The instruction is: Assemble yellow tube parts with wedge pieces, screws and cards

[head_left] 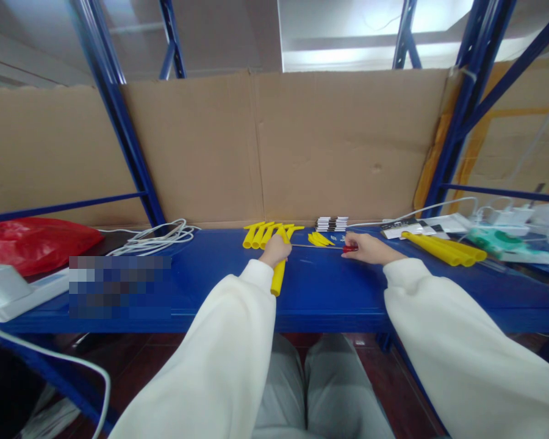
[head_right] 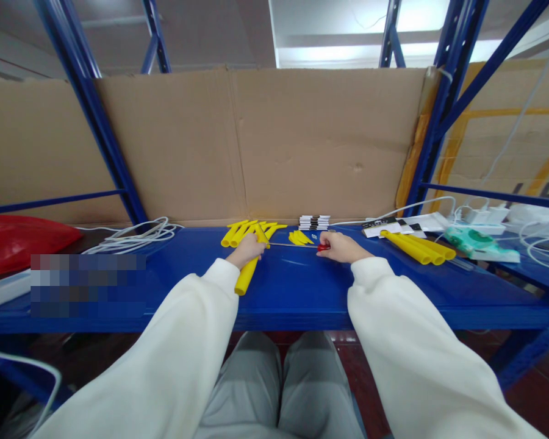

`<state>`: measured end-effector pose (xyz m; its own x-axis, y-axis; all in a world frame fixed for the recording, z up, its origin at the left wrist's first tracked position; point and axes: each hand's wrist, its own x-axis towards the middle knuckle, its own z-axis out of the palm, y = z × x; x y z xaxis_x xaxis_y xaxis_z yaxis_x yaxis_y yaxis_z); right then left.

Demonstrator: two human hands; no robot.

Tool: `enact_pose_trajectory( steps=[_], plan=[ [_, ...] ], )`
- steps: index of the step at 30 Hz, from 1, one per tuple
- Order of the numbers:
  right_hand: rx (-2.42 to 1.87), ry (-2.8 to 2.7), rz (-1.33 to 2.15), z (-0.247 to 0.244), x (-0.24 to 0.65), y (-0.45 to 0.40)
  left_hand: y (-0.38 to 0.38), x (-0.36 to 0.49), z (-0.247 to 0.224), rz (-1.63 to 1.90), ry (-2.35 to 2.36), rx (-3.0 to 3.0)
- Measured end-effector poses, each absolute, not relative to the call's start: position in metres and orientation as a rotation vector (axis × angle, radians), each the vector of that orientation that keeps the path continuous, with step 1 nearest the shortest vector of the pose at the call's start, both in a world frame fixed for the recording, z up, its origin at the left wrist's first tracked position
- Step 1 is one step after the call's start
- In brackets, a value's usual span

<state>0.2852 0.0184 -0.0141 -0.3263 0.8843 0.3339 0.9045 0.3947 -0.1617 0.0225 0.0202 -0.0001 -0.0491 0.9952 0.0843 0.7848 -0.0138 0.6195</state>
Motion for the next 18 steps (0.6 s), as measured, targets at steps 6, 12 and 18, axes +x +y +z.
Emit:
enact_pose_trajectory(
  steps=[6, 12, 18],
  plan=[
    [-1.565, -2.333, -0.001, -0.0128, 0.2845, 0.019, 0.0216, 0.0217, -0.002, 0.757, 1.893, 1.858],
    [-1.555, -2.26, 0.04, -0.0184, 0.285, 0.0247, 0.0227, 0.0224, -0.0019, 0.774, 1.858, 1.836],
    [-1.553, -2.278, -0.019, -0.0185, 0.2864, 0.0234, 0.0221, 0.0224, -0.0017, 0.784, 1.832, 1.825]
  ],
)
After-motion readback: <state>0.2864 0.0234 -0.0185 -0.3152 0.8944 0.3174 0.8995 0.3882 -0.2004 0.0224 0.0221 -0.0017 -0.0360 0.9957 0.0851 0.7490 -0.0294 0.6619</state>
